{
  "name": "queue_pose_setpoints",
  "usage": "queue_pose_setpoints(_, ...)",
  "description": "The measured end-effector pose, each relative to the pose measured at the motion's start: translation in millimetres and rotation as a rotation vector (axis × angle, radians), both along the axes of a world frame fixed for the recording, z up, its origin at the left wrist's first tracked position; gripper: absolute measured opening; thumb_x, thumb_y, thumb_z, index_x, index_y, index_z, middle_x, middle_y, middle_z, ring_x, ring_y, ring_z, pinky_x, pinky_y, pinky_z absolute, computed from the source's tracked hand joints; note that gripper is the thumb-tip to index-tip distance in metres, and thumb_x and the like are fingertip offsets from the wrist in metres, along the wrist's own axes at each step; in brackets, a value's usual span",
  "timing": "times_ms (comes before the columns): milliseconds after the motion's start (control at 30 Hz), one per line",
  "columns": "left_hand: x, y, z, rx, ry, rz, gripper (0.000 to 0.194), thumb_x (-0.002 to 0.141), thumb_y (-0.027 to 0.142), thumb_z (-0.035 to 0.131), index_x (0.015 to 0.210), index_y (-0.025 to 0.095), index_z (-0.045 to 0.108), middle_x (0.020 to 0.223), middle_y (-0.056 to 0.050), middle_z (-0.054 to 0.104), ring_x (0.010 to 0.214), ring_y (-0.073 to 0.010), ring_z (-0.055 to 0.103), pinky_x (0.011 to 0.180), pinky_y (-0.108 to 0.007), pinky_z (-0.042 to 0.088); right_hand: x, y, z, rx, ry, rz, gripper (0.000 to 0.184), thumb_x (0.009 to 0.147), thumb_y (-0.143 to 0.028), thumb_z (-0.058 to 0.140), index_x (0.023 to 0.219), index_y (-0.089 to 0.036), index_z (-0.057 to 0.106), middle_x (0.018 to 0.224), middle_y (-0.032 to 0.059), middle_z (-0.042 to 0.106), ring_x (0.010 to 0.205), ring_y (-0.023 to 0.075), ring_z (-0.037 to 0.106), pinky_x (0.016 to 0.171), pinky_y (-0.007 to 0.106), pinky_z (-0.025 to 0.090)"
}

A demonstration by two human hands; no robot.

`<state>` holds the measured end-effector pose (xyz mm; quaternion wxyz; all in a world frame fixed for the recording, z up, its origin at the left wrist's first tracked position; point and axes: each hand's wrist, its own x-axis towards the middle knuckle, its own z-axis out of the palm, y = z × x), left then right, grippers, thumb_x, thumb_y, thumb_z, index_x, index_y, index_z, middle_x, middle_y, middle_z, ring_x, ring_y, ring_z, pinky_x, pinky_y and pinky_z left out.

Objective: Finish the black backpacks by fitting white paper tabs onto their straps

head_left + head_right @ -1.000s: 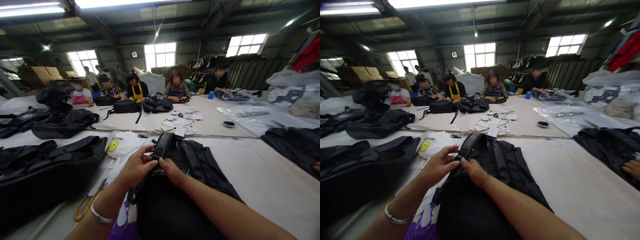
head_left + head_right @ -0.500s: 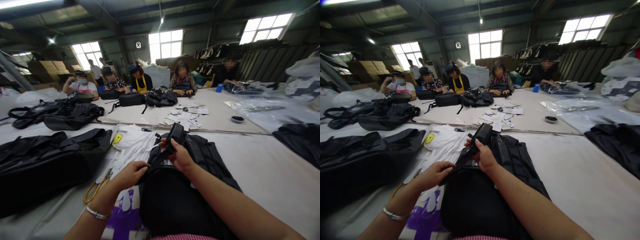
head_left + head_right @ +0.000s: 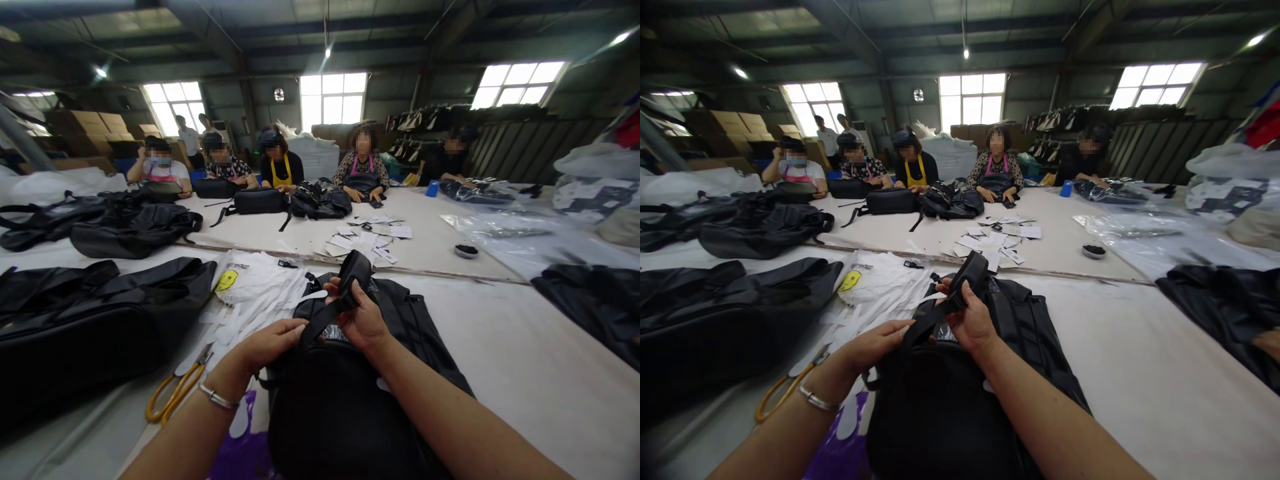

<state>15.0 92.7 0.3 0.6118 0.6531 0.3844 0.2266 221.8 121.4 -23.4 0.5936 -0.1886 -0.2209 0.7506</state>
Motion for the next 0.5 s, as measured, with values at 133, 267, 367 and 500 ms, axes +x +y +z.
queue_pose_setpoints(133, 7.3, -2.2, 21.3, 0.202, 0.089, 0.049, 0.043, 0.089, 0.052, 0.05, 0.108, 0.019, 0.069, 0.1, -0.006, 0.07, 0.095, -0.0232, 0.061, 0.085, -0.032, 0.047, -1.8, 1.0, -2.0, -0.015, -0.063, -0.031, 0.036, 0.089, -0.046, 0.057, 0.101, -0.014, 0.068, 0.097, 0.01, 0.071, 0.067, 0.0154, 0.065, 0.06, 0.027, 0.052)
queue_pose_setpoints(267, 18.4, -6.1, 32.0, 0.229, 0.141, 0.116, 0.041, 0.09, 0.049, 0.049, 0.109, 0.017, 0.066, 0.098, -0.007, 0.069, 0.089, -0.0212, 0.062, 0.078, -0.031, 0.048, -1.4, 1.6, -1.6, -0.003, -0.088, -0.056, 0.037, 0.09, -0.046, 0.055, 0.103, -0.014, 0.067, 0.1, 0.0106, 0.071, 0.068, 0.0159, 0.065, 0.06, 0.028, 0.052)
queue_pose_setpoints(367, 29.2, -10.1, 32.0, 0.295, 0.237, 0.161, 0.034, 0.085, 0.044, 0.057, 0.106, 0.018, 0.066, 0.096, -0.005, 0.069, 0.086, -0.0204, 0.063, 0.076, -0.03, 0.047, -0.7, 0.9, 0.0, 0.006, -0.09, -0.068, 0.038, 0.09, -0.046, 0.054, 0.103, -0.013, 0.067, 0.099, 0.011, 0.071, 0.069, 0.0159, 0.065, 0.061, 0.027, 0.052)
queue_pose_setpoints(500, 41.1, -15.3, 24.4, 0.534, 0.47, 0.278, 0.022, 0.081, 0.04, 0.062, 0.087, 0.02, 0.067, 0.09, -0.005, 0.065, 0.084, -0.0214, 0.06, 0.076, -0.033, 0.044, 0.0, -0.6, 1.5, 0.03, -0.083, -0.074, 0.04, 0.089, -0.048, 0.055, 0.103, -0.013, 0.068, 0.098, 0.0107, 0.071, 0.069, 0.0155, 0.065, 0.063, 0.027, 0.051)
